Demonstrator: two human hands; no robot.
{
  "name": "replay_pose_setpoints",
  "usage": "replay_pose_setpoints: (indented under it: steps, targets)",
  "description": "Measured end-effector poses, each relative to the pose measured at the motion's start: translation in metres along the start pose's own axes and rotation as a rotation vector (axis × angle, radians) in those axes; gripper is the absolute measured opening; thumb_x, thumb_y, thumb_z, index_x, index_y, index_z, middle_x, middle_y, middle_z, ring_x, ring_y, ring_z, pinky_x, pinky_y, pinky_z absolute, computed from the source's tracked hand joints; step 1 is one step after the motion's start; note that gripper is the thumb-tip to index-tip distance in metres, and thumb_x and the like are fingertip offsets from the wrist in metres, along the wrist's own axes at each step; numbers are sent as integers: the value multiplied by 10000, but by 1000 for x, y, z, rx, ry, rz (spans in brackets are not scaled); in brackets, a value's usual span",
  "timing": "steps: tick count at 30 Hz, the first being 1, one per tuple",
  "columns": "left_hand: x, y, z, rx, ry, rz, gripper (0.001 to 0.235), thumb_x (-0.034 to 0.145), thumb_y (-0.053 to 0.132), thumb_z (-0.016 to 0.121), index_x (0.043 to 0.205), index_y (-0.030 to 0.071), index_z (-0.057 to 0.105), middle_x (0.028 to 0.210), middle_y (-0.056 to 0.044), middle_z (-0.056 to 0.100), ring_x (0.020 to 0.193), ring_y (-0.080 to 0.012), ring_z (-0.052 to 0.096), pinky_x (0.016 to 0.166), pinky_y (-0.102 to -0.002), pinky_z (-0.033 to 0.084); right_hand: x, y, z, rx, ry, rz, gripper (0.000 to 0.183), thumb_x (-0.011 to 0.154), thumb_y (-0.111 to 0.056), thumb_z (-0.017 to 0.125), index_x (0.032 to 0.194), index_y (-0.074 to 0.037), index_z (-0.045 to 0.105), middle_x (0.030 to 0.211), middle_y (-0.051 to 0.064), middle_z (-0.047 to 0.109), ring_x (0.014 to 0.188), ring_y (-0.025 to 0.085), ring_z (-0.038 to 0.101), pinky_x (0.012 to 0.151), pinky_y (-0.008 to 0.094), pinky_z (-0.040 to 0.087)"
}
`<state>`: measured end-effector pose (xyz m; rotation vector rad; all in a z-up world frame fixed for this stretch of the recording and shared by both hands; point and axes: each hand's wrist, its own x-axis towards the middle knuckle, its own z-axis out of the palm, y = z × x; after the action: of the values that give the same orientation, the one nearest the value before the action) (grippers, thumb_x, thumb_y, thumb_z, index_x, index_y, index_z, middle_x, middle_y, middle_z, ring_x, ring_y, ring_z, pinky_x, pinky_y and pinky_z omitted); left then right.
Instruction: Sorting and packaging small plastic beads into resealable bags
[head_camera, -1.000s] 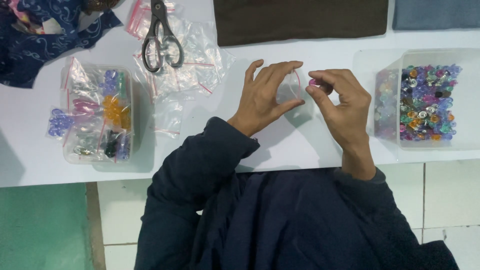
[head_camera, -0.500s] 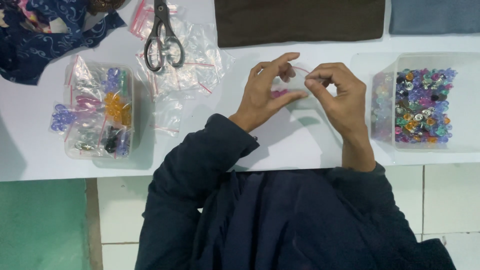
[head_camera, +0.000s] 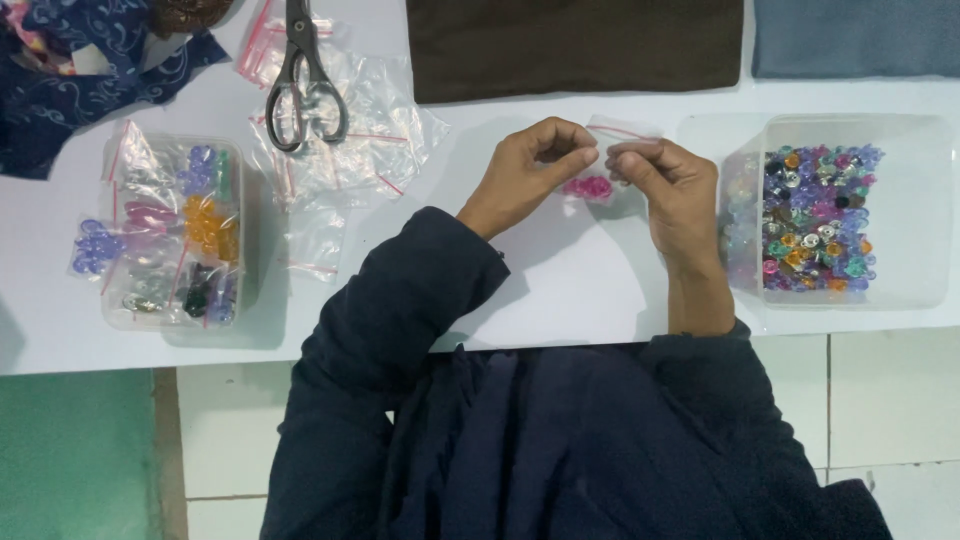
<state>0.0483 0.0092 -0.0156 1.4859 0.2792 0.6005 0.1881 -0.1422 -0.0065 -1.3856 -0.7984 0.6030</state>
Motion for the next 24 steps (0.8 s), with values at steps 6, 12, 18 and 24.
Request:
replay_pose_setpoints:
  steps: [6,12,18,24]
  targets:
    - [-16,-7,-1,-46,-78,-93,273,921,224,820,1125,71,721,883,-100,737,859,-201,699,832,-378,566,-4,-5,6,40,25,60,110,1004,-60,745,1031,46,742,810,140,693,738,126,620,684,242,498]
    - [-18,-2,4,31,-57,-125,184,950,239,774,1046,83,765,846,-100,764,814,-168,712,757,-329,571,-6,-11,6,12,-16,91,222,939,-41,790,1124,68,733,903,146,712,835,123,654,760,239,547]
    - [-22,3,7,13,-87,-122,323,901,323,829,1089,69,761,879,-115,749,839,-180,675,786,-343,550,-10,-4,5,-52,-26,55,186,906,-31,826,1072,23,763,884,91,702,814,93,611,745,248,516]
    - [-21,-9,6,-17,-45,-114,305,937,348,796,1081,83,749,869,-97,730,829,-166,638,778,-331,531,-5,-9,7,-81,-80,-3,241,901,-54,851,1099,36,747,915,125,668,818,136,591,761,285,506]
